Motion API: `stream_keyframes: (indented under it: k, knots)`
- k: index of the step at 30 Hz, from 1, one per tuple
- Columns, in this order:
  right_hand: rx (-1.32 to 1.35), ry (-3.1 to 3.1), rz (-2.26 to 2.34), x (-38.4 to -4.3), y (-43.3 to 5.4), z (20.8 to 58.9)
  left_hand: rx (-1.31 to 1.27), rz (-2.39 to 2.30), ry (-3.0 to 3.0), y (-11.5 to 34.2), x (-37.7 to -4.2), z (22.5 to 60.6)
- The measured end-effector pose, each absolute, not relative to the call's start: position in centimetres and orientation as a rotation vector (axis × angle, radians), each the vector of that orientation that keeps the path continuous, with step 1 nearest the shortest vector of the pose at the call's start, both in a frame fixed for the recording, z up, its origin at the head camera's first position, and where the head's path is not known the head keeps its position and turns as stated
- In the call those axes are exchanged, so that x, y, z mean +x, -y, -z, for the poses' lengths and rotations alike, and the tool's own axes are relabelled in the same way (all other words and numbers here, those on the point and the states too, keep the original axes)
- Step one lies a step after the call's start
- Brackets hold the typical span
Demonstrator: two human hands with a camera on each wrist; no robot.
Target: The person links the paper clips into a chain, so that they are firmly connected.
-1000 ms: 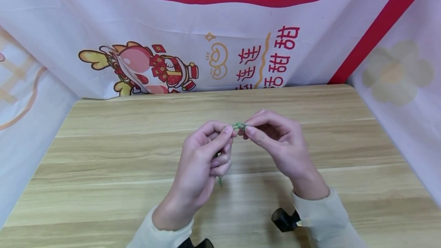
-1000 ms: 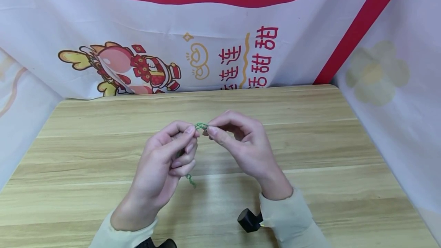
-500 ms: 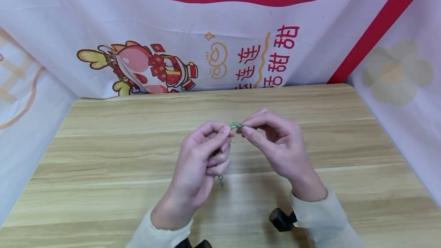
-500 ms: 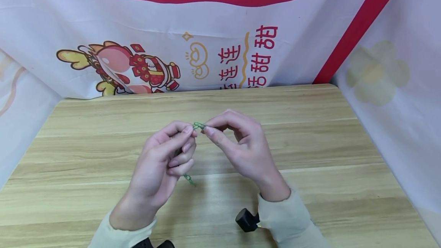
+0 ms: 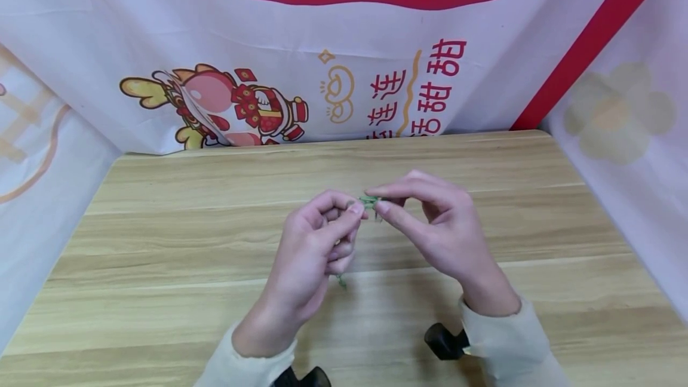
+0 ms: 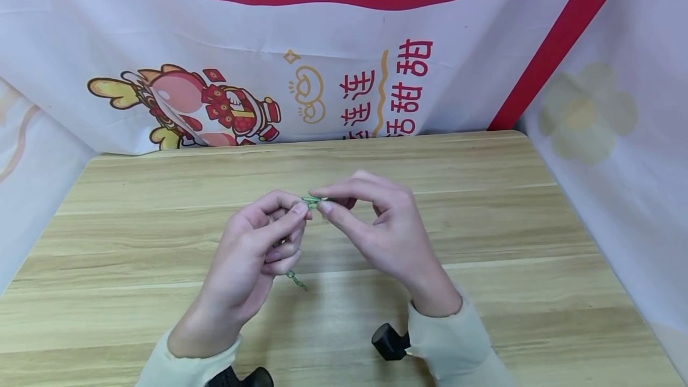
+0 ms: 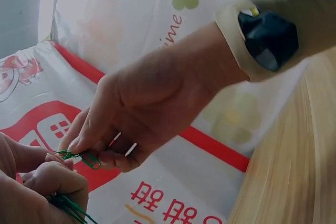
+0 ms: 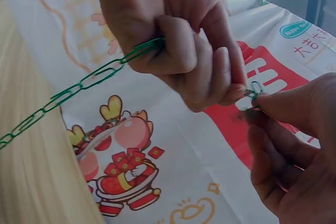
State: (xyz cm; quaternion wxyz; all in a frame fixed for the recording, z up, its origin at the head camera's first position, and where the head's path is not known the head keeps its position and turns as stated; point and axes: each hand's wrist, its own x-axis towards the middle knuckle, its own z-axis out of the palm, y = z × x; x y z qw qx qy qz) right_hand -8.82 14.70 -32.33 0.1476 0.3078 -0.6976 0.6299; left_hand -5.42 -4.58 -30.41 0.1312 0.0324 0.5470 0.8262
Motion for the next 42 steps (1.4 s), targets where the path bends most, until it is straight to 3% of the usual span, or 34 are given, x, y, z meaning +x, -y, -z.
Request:
stream_keyframes:
  k: [11, 20, 24, 42]
  knots:
    - [1.003, 2.236, -1.359, -8.5, -15.1, 31.5, 0.047, -2.18, -1.801, 4.9, -5.8, 30.7]
    - [0.779, 2.072, -2.122, -9.0, -15.3, 32.4, 0.143, -2.152, -1.784, 5.1, -5.7, 30.5]
    - [0.809, 1.95, -2.344, -9.3, -15.2, 32.8, 0.171, -2.184, -1.73, 5.2, -5.6, 30.3]
    - [0.977, 1.949, -2.396, -9.4, -15.2, 32.9, 0.149, -2.191, -1.745, 5.8, -5.5, 30.1]
